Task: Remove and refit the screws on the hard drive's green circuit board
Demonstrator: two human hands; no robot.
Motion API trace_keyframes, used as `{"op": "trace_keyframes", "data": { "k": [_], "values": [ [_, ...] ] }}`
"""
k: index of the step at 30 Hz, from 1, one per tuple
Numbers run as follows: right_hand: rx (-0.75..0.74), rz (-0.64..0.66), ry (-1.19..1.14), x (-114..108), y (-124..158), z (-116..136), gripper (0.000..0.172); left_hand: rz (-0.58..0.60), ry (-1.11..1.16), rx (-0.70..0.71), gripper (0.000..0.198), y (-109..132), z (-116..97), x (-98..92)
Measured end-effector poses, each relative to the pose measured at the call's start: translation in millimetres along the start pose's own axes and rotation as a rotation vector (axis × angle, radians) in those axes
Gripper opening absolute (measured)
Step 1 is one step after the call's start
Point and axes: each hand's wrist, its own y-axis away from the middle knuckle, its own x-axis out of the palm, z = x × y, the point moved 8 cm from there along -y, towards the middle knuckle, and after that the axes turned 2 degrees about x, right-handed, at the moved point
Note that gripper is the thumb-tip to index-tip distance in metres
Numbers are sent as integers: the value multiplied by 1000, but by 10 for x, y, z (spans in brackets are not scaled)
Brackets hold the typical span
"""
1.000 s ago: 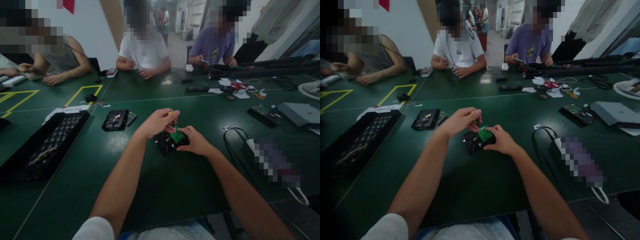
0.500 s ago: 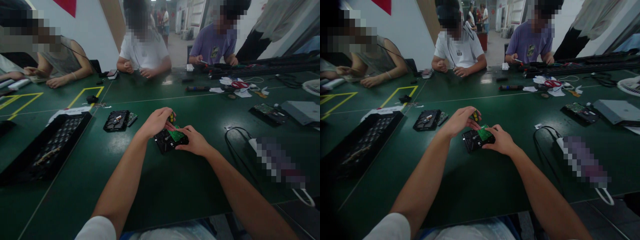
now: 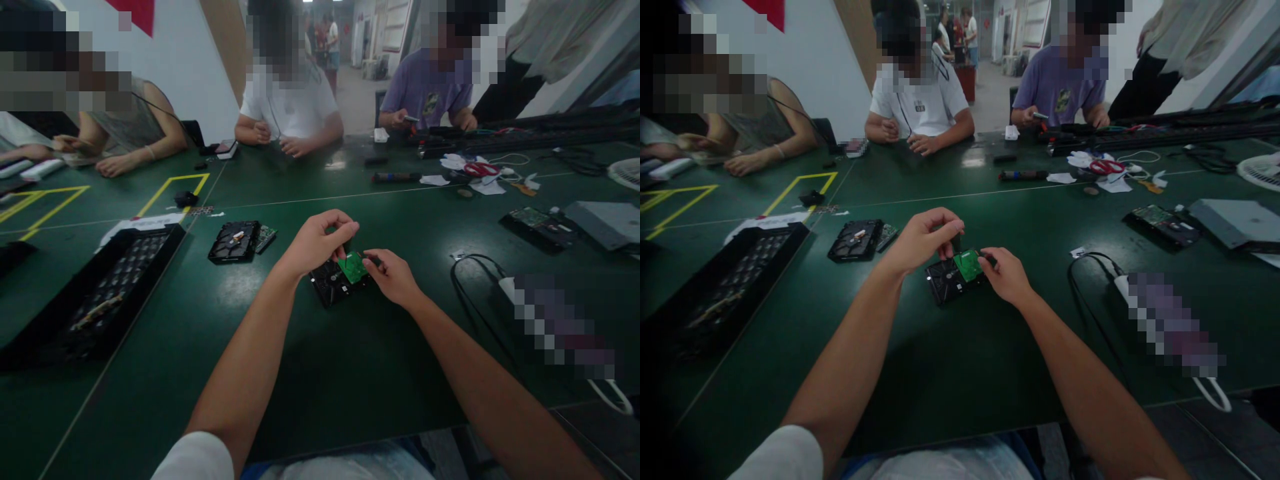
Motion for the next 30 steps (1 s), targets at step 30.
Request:
{"op": "trace_keyframes", "data": {
  "k": [30],
  "values": [
    [-4,-35,5,-20,0,-22,26,-27,-134,58,29,-9,-23,-60]
  ]
}}
